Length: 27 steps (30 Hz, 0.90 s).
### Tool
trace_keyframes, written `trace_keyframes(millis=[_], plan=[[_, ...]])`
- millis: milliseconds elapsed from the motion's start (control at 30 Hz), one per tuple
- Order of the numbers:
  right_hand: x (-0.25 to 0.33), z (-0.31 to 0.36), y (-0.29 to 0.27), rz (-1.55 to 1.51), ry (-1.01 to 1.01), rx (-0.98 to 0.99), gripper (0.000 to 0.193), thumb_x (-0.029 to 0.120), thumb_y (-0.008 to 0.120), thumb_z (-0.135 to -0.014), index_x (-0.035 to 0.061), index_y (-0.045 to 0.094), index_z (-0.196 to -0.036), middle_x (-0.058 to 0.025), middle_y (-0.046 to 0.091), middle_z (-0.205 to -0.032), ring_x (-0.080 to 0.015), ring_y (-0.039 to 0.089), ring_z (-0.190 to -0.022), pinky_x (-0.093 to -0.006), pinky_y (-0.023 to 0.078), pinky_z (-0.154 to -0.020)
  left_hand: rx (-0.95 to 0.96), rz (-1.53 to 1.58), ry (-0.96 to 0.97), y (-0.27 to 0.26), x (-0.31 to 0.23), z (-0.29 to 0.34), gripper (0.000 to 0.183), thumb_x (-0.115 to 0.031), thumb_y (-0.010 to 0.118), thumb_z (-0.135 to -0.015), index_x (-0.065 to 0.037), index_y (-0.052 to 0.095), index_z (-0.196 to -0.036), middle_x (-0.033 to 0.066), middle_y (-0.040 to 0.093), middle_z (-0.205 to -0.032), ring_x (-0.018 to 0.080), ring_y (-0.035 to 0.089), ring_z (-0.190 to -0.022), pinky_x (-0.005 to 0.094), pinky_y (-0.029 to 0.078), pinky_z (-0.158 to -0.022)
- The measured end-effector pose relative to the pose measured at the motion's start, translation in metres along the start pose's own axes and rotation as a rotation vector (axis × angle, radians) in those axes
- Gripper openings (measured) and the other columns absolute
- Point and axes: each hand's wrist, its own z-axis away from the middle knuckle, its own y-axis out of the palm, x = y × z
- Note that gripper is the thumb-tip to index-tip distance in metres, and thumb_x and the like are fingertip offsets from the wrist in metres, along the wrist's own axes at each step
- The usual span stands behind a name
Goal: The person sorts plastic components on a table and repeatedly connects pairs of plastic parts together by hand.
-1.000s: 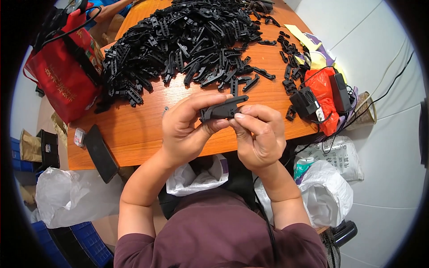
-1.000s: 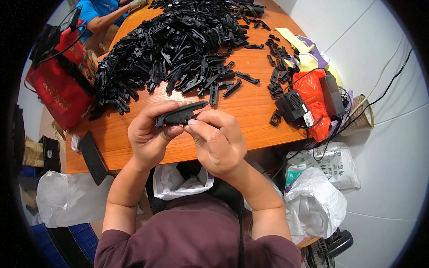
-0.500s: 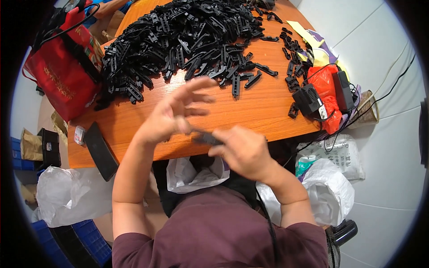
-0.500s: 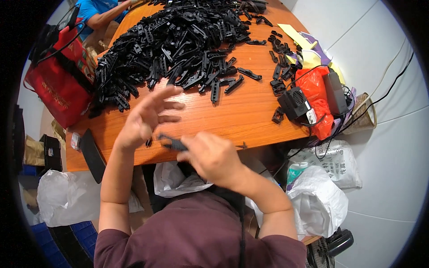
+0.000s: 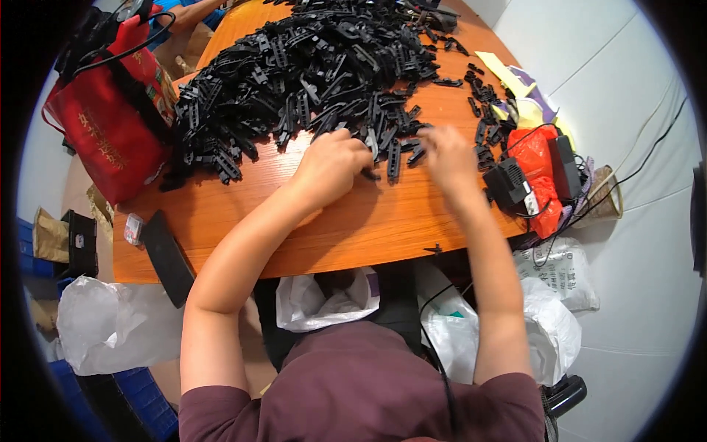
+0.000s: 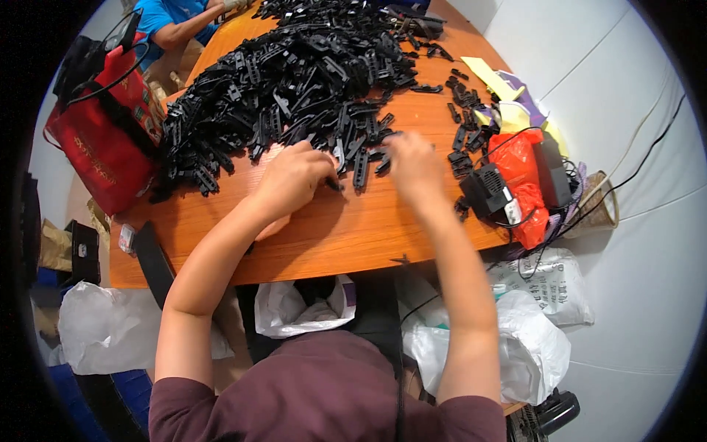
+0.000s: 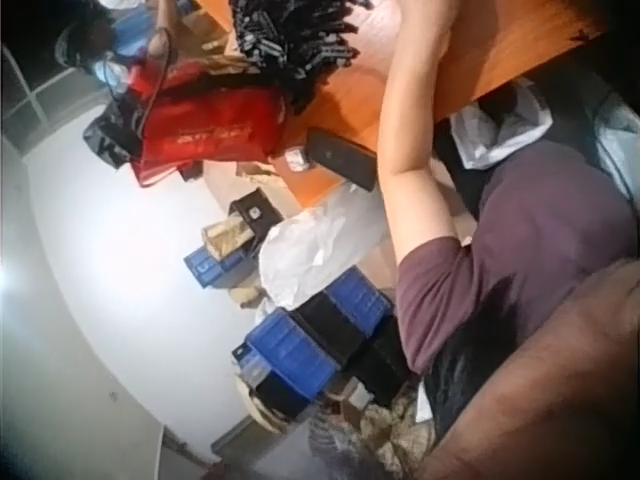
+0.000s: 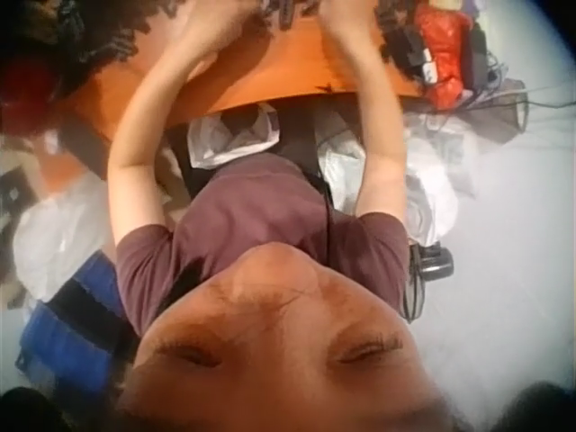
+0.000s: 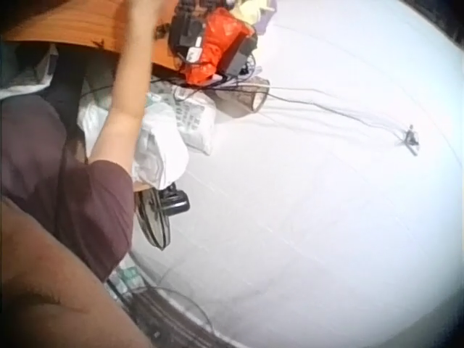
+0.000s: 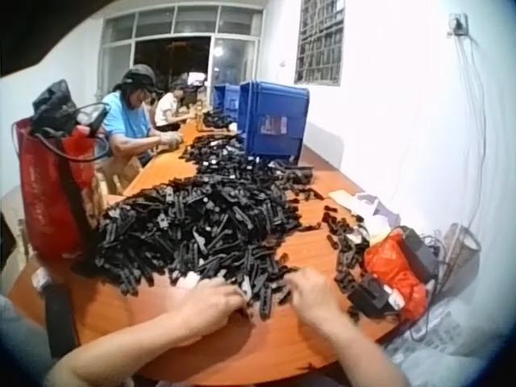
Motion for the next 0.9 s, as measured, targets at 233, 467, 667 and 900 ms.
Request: trace_keyframes(millis=[233, 467, 667, 900], plan=[[-0.012, -0.047, 0.009, 0.222, -0.265, 0.274, 0.023, 0.011, 0.064, -0.075, 0.0062, 0.061, -0.098, -0.0094, 0.059, -0.090, -0.0288, 0.056, -0.089, -0.0400, 0.046, -0.075, 0.180, 0.123, -0.308, -0.041, -0.023, 0.038, 0.012, -0.013, 0.059, -0.074, -0.005, 0.067, -0.080, 0.0131, 0.061, -0.083, 0.0296, 0.060, -0.080, 0.0385, 0.049, -0.069], [-0.003, -0.021, -0.011, 0.049, -0.138, 0.174, 0.035, 0.003, 0.058, -0.073, 0.0054, 0.057, -0.108, -0.0152, 0.058, -0.089, -0.0337, 0.058, -0.082, -0.0409, 0.046, -0.072, -0.008, 0.399, -0.613, -0.032, -0.018, 0.046, 0.032, -0.008, 0.067, -0.075, -0.002, 0.061, -0.106, 0.0149, 0.066, -0.080, 0.0241, 0.064, -0.073, 0.0318, 0.049, -0.067], [0.058, 0.012, -0.037, -1.212, 0.163, 0.292, 0.018, -0.001, 0.057, -0.084, 0.0025, 0.065, -0.100, -0.0058, 0.063, -0.088, -0.0113, 0.062, -0.077, -0.0219, 0.053, -0.060, 0.101, 1.211, -0.881, -0.063, -0.015, 0.037, 0.017, -0.008, 0.064, -0.082, 0.000, 0.061, -0.096, 0.0048, 0.066, -0.083, 0.0105, 0.064, -0.072, 0.0194, 0.048, -0.061], [0.099, 0.030, -0.037, -0.906, -0.311, 0.006, 0.023, -0.007, 0.072, -0.067, 0.0015, 0.065, -0.088, -0.0102, 0.061, -0.087, -0.0186, 0.060, -0.076, -0.0259, 0.052, -0.063, 0.183, 1.525, -0.647, -0.075, -0.020, 0.038, 0.016, -0.009, 0.062, -0.085, 0.001, 0.059, -0.097, 0.0058, 0.065, -0.088, 0.0092, 0.062, -0.075, 0.0208, 0.049, -0.063]])
